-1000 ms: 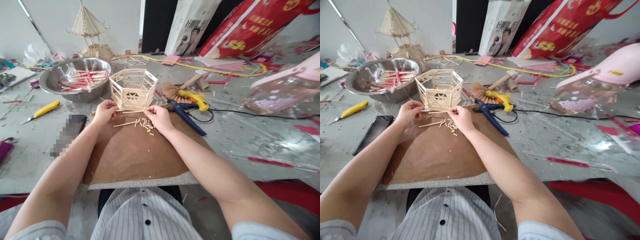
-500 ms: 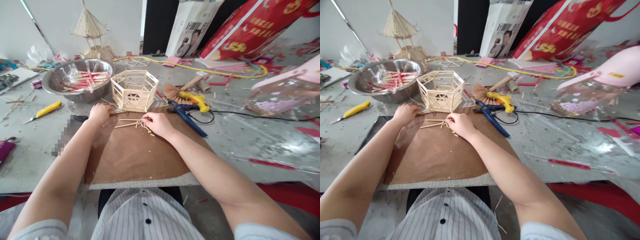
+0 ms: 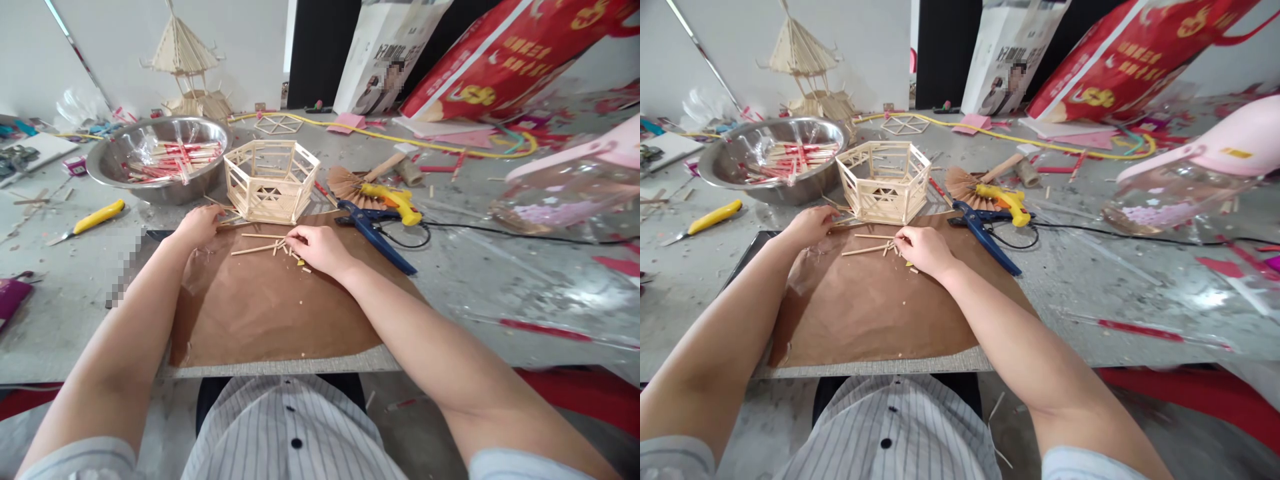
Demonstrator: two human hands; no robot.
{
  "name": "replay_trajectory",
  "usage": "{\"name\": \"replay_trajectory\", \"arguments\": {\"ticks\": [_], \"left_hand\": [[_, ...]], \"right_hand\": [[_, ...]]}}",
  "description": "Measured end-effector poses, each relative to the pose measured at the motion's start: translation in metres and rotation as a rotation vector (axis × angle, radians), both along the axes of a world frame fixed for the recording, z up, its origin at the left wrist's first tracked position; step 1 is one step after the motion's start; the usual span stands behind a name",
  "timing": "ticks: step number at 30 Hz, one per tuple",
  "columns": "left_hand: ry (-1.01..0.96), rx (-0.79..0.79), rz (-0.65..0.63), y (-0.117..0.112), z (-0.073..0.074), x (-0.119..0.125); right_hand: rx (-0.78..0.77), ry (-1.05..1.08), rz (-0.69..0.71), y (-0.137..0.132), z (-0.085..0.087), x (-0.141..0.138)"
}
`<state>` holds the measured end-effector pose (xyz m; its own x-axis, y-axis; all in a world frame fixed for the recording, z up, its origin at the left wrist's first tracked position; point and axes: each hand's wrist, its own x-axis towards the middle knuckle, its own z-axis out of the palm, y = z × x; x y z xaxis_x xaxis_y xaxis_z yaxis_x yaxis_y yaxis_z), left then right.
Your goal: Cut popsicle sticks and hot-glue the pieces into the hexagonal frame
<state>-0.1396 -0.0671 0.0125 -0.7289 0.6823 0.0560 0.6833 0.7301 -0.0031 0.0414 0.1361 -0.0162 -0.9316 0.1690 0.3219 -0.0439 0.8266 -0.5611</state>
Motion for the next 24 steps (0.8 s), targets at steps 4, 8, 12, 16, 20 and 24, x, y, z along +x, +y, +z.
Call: {"name": "replay_trajectory", "arguments": {"ticks": [4, 8, 12, 16, 20, 24], "left_hand": [[-0.076, 0.137, -0.003, -0.005, 0.011, 0.005], [-0.147, 0.221, 0.024, -0.008, 0.016, 0.004], [0.017, 0.176, 0.107, -0.005, 0.007, -0.003], [0.081, 0.112, 0.129, 0.001, -0.006, -0.005], [0.109, -0.002, 0.094, 0.007, -0.005, -0.002], [0.197, -0.146, -0.001, 0.015, 0.003, -0.007]], "right_hand": [[-0.002, 0.017, 0.009, 0.001, -0.001, 0.0], [-0.01, 0.018, 0.02, 0.002, -0.001, 0.0], [-0.021, 0.007, 0.023, 0.002, 0.0, 0.0], [-0.017, -0.005, 0.054, 0.002, 0.001, 0.002], [-0.007, -0.002, 0.085, 0.001, 0.002, 0.002], [0.007, -0.005, 0.094, 0.001, 0.003, 0.002]]}}
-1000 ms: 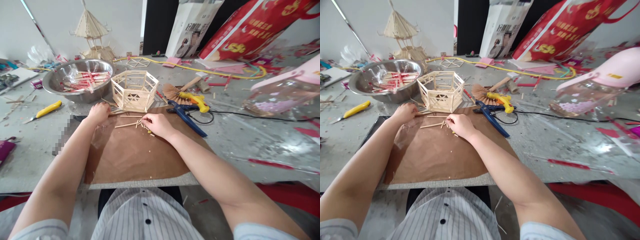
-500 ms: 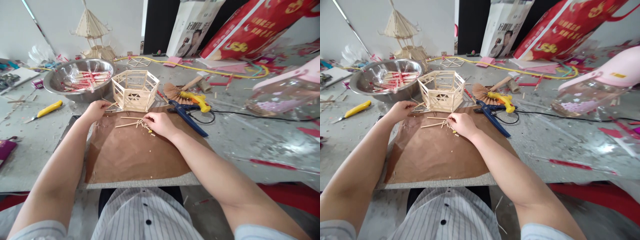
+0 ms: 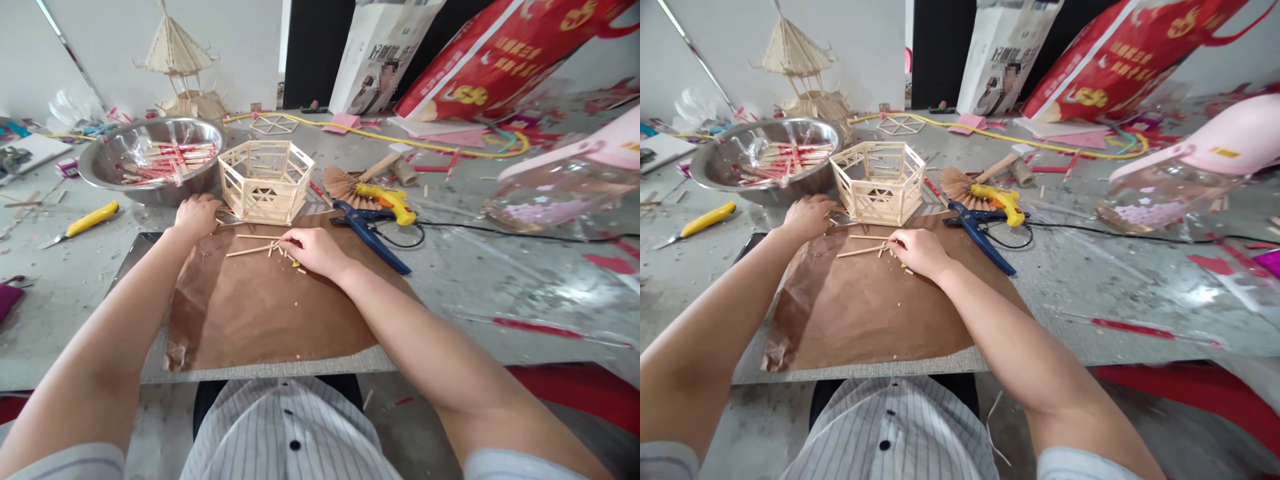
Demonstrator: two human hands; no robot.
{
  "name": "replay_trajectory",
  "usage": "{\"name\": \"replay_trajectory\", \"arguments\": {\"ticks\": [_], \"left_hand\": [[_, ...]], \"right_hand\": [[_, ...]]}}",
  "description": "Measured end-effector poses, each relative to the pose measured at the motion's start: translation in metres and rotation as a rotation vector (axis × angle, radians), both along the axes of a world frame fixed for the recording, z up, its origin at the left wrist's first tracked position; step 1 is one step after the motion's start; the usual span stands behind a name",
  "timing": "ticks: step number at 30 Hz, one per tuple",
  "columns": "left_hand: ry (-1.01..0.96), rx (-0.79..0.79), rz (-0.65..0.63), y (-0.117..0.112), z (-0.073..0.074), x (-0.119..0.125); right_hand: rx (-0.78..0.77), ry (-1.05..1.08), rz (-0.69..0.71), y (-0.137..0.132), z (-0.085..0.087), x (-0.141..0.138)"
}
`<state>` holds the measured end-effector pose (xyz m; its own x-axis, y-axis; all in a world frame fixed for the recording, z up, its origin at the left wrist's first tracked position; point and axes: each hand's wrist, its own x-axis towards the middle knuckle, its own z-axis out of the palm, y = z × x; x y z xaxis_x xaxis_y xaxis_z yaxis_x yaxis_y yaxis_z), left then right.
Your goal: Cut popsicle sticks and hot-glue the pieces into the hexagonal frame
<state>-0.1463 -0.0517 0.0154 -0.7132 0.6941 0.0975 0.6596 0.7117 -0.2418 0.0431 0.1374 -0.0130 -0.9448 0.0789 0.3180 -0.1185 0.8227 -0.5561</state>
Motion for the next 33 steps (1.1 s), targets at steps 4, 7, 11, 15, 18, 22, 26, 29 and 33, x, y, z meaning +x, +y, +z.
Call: {"name": "replay_trajectory", "arguments": {"ticks": [4, 7, 11, 15, 18, 22, 26, 29, 33], "left_hand": [[-0.059, -0.117, -0.012, 0.011, 0.004, -0.012], [-0.13, -0.171, 0.064, 0.019, 0.009, -0.018], [-0.189, -0.239, 0.094, 0.024, 0.018, -0.017], [-0.177, -0.295, 0.068, 0.027, 0.021, -0.014], [-0.175, -0.292, 0.065, 0.027, 0.022, -0.014], [-0.205, -0.242, 0.074, 0.022, 0.023, -0.014], [-0.286, -0.162, 0.078, 0.016, 0.023, -0.021], [-0.368, -0.133, 0.083, 0.012, 0.021, -0.03], [-0.4, -0.129, 0.041, 0.011, 0.017, -0.039]], "right_hand": [[0.016, -0.025, -0.004, 0.0, 0.002, 0.001], [0.021, -0.04, -0.005, 0.0, 0.003, 0.002], [0.035, -0.067, -0.023, 0.0, 0.004, 0.002], [0.05, -0.071, -0.025, 0.0, 0.005, 0.002], [0.046, -0.073, -0.028, 0.0, 0.004, 0.002], [0.047, -0.081, -0.026, 0.001, 0.003, 0.001], [0.05, -0.076, -0.026, 0.001, 0.003, 0.002], [0.048, -0.084, -0.034, 0.0, 0.003, 0.003], [0.054, -0.088, -0.049, 0.0, 0.002, 0.002]]}}
